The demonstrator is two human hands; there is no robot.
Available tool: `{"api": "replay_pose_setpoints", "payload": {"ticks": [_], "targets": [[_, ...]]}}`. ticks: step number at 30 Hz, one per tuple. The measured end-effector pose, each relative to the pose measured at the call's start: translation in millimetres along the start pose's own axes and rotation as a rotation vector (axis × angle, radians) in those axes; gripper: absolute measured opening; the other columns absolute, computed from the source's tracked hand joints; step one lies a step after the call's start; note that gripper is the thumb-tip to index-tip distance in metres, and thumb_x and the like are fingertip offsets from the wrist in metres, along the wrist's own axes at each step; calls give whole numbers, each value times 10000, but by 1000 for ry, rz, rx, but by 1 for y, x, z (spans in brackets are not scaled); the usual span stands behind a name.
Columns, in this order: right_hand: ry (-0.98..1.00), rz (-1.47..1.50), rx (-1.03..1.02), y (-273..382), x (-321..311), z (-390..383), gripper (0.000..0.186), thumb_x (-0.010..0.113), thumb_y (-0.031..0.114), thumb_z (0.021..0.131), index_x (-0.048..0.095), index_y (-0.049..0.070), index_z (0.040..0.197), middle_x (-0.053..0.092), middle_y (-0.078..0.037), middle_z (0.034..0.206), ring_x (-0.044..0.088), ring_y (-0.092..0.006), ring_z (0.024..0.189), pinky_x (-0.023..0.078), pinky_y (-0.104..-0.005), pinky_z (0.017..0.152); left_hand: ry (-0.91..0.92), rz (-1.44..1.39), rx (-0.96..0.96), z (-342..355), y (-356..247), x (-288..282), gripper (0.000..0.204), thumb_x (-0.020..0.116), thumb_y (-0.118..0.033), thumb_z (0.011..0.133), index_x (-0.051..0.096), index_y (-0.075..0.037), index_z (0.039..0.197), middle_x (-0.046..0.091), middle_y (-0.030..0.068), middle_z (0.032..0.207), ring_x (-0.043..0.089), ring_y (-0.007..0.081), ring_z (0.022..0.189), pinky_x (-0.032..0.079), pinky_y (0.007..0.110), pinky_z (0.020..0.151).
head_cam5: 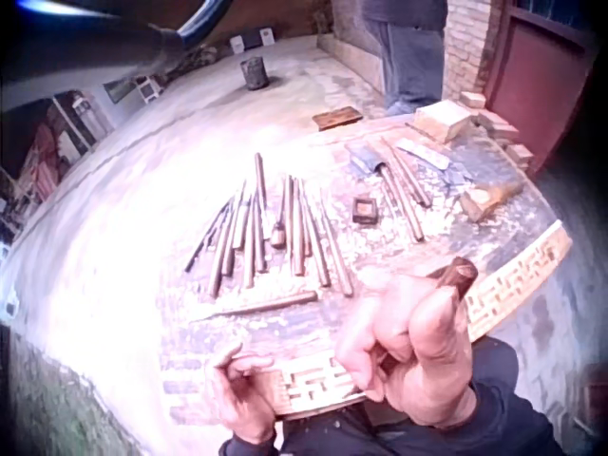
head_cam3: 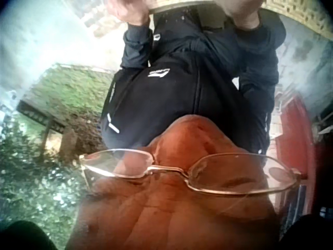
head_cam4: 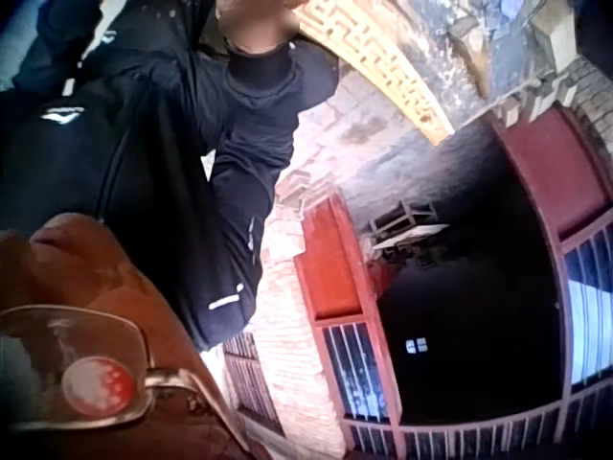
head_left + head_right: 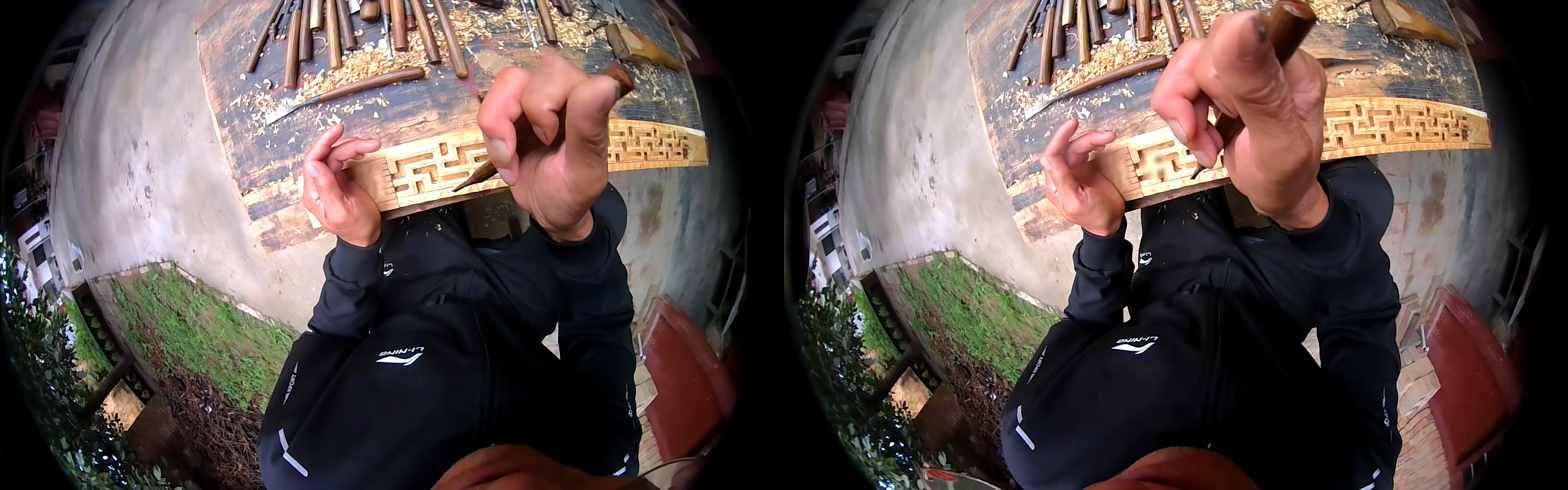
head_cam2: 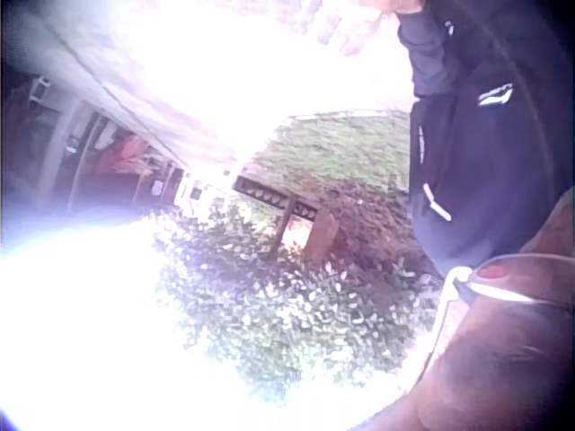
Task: The person carves a geometric pattern into a wooden plank using a small chisel, holding the tool with both hands to apply precise pressure.
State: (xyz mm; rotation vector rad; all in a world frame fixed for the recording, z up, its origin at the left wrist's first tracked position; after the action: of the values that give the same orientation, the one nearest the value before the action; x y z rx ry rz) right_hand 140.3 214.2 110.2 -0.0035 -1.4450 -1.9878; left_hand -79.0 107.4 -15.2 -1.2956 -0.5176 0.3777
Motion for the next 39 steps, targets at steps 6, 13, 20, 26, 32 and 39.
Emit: {"api": "replay_pose_setpoints", "payload": {"ticks": [6,13,20,26,32,39], "targets": [[-79,-87,117,-11,26,12,555,387,487,1217,500,65,874,626,-181,762,388,-101,456,348,-224,449,304,23,-89,6,-2,7,743,274,-561,1209,578,76,1442,812,211,1041,732,237,1070,473,396,1118],[-149,118,185,-41,34,5,635,294,543,1216,371,141,731,525,-122,628,292,-99,443,277,-255,446,133,-71,-6,-4,2,-8,851,246,-657,1181,577,80,1449,814,223,1044,734,226,955,522,362,991],[-72,175,228,-51,37,1,667,225,547,1219,341,143,702,524,-127,634,319,-122,464,301,-269,461,179,-112,-134,1,11,-11,882,251,-676,1172,594,92,1437,821,201,1011,712,193,891,517,324,859],[-144,133,219,-50,26,10,696,211,614,1199,359,127,724,561,-163,704,362,-132,470,332,-259,466,337,-11,8,1,0,9,890,248,-654,1179,558,116,1499,831,207,1037,724,275,1173,490,432,1149],[-346,271,198,-54,21,14,797,297,757,1123,410,127,648,567,-176,596,447,-178,449,387,-281,427,413,18,6,1,-5,16,834,292,-611,1190,584,113,1484,832,191,1047,725,264,1169,506,419,1123],[126,452,235,-51,43,25,746,371,698,1127,411,116,662,557,-153,603,448,-176,489,414,-304,501,274,186,2,0,-12,12,347,684,-253,1111,766,11,1320,815,129,1059,687,216,979,514,360,943]]}}
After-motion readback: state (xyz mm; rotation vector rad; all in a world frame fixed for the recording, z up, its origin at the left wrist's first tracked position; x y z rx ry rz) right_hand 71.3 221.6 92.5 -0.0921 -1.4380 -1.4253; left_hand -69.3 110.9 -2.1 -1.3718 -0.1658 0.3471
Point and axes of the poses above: each hand's wrist, its own z-axis towards the middle knuckle, its own x-axis out of the palm, y = z × x, the point moved 9 cm from there along z, towards the middle knuckle
